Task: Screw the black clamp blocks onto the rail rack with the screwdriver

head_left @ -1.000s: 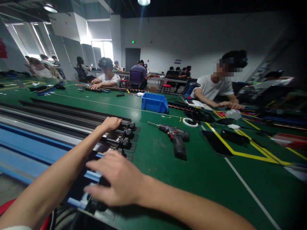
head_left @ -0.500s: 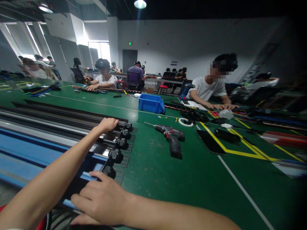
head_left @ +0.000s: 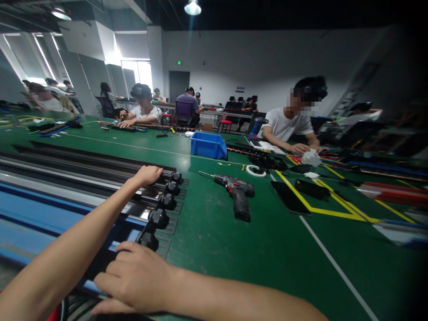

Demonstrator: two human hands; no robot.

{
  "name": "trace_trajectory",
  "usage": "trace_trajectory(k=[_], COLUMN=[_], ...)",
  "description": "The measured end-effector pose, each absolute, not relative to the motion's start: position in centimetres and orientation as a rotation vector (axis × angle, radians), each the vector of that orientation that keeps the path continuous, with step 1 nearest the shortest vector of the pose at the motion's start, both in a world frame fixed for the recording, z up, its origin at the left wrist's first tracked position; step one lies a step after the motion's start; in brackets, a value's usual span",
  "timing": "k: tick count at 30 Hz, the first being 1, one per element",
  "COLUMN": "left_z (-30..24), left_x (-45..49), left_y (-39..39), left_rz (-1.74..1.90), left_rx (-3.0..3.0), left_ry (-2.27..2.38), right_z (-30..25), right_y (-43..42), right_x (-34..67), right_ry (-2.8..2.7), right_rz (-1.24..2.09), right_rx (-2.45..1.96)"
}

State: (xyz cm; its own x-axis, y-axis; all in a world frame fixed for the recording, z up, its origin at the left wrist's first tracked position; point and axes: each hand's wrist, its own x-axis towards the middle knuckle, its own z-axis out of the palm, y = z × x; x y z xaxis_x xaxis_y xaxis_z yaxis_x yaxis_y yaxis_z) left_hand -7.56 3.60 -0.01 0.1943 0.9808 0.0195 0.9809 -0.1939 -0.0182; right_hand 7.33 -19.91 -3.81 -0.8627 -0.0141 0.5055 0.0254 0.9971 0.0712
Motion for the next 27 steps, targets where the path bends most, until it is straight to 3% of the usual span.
trace_trajectory(k=[27], left_z=[0.05], left_x=[-7.57], left_y=[3.54], left_rz=[0.022], left_rx=[-2.429], left_ry=[-1.944], right_z=[-4.16], right_y=[-19.85], right_x=[7.04], right_ry=[-2.587], right_rz=[-0.06], right_rx=[-0.018])
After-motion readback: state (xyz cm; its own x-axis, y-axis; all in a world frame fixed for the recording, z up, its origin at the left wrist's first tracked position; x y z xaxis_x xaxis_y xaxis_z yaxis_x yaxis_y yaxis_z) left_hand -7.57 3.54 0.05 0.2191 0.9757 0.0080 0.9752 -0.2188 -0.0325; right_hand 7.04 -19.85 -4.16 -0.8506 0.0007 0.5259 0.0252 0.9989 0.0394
